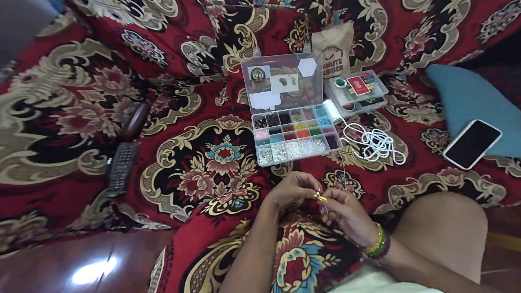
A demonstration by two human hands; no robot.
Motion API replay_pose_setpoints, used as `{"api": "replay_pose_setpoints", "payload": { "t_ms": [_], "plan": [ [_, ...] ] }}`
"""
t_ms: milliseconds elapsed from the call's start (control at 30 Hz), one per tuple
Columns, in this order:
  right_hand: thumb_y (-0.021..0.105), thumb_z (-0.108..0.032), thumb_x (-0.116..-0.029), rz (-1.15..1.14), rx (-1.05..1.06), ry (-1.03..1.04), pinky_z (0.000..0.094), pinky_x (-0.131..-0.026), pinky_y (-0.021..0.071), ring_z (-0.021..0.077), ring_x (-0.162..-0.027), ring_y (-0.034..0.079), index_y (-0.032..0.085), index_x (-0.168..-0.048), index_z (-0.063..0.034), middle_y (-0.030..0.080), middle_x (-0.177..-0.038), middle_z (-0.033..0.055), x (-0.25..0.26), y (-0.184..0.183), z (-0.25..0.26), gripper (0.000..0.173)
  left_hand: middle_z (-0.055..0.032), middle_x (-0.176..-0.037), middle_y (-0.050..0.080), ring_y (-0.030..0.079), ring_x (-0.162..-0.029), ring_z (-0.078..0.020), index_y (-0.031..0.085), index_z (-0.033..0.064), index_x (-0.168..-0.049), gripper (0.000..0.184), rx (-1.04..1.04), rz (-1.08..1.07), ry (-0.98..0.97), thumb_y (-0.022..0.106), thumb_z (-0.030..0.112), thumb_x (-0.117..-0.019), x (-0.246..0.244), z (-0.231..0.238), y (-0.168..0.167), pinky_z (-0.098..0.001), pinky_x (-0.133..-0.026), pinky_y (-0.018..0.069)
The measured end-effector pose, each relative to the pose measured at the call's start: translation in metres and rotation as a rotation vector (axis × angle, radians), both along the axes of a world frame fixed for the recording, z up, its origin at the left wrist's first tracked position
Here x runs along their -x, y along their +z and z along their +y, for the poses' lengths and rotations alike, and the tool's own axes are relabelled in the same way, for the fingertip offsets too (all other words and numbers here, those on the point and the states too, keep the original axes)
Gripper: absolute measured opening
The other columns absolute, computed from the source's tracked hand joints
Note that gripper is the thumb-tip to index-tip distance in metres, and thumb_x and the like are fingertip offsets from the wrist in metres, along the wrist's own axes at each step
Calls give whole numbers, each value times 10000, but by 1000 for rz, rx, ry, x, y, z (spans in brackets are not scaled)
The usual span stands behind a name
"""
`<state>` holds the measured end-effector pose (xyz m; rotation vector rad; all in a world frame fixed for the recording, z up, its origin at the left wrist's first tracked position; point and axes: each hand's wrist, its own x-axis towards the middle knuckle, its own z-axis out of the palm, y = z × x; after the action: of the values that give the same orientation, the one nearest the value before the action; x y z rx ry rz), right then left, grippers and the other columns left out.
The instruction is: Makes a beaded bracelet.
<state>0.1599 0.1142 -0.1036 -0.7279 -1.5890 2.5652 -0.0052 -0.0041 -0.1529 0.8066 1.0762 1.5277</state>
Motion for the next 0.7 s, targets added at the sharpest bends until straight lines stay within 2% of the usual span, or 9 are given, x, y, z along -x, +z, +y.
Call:
{"api": "replay_pose_setpoints", "payload": {
  "t_ms": [233,467,633,700],
  "plan": [
    [594,-56,-976,-16,-7,-15,229,-612,594,78,-628,681,667,-919,-46,708,-755,4,1,0,-2,93,94,-969,729,676,-900,-12,769,140,-845,118,-69,2,4,686,64,-882,1,0,-5,-217,-818,566],
    [522,-64,-1011,-20,19,-55,228,-573,584,89,-620,686,625,-1076,-20,738,-831,43,2,-3,-2,130,61,-1043,698,654,-946,-21,745,100,-835,84,-54,35,71,689,69,-888,-1,3,-5,-212,-825,557],
    [443,-32,-956,-22,31,1,290,-679,619,144,-725,721,583,-1109,-16,736,-956,71,1,-7,0,208,54,-994,700,656,-920,-25,723,77,-859,103,-16,76,112,643,50,-917,-2,4,-1,-234,-841,556],
    [438,-38,-962,-43,12,-1,287,-696,615,137,-738,719,585,-1100,-15,733,-943,65,1,-7,1,203,50,-959,705,666,-865,-31,716,59,-889,106,24,85,155,623,51,-937,-3,5,-1,-242,-813,570]
  ]
}}
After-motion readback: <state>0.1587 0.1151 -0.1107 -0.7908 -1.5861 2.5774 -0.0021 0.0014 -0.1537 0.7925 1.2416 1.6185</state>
